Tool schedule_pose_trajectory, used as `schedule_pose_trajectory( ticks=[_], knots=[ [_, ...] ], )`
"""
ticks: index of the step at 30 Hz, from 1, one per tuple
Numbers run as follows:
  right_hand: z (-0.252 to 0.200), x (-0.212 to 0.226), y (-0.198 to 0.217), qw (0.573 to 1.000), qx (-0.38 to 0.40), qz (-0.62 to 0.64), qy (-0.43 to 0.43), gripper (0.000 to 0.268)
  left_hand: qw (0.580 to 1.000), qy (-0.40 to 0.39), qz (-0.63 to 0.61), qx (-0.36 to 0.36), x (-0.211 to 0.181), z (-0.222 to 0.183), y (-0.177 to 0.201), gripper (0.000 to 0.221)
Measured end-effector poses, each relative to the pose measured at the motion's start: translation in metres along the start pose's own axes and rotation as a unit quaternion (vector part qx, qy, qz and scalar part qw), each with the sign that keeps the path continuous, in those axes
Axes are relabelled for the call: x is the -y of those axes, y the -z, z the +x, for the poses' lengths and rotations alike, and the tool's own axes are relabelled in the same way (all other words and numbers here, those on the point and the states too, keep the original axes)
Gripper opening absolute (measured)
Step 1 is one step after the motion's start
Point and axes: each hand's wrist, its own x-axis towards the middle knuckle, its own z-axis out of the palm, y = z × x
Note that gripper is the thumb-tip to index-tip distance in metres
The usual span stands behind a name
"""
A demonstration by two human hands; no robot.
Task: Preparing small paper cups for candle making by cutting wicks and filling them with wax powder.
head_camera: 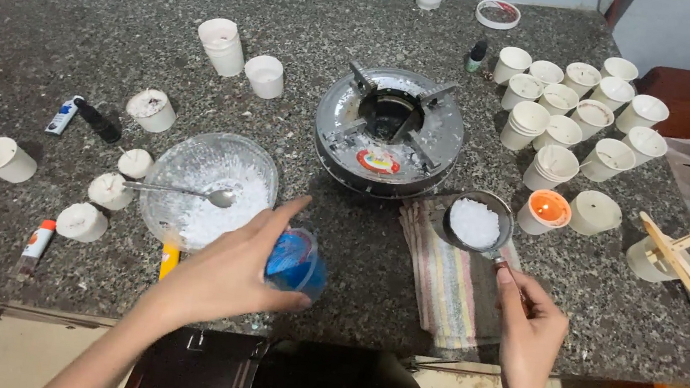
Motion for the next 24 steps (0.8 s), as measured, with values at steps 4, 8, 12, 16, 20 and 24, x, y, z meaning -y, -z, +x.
schedule_pose_trajectory(
  ticks=[4,8,12,16,20,24],
  knots=[
    [-0.002,0.004,-0.001,1.000,0.003,0.010,0.004,0.021,0.999,0.039,0.009,-0.008,-0.003,0.008,0.001,0.116],
    [-0.004,-0.003,0.002,1.000,-0.003,0.014,-0.002,0.020,0.998,0.058,0.031,-0.023,0.001,0.022,0.009,0.114],
    [-0.006,-0.002,0.002,1.000,-0.002,0.008,-0.007,0.023,0.995,0.056,0.056,-0.057,0.012,0.043,0.012,0.115],
    [-0.009,-0.002,0.003,1.000,0.003,0.010,0.004,0.022,0.992,0.026,0.090,-0.089,0.026,0.069,0.000,0.116],
    [-0.010,0.000,0.004,1.000,-0.003,0.011,-0.023,0.022,0.982,-0.024,0.139,-0.123,0.041,0.080,-0.015,0.120],
    [-0.011,-0.008,0.008,1.000,-0.006,0.006,-0.025,0.022,0.970,-0.077,0.124,-0.197,0.029,0.039,-0.011,0.086]
  ],
)
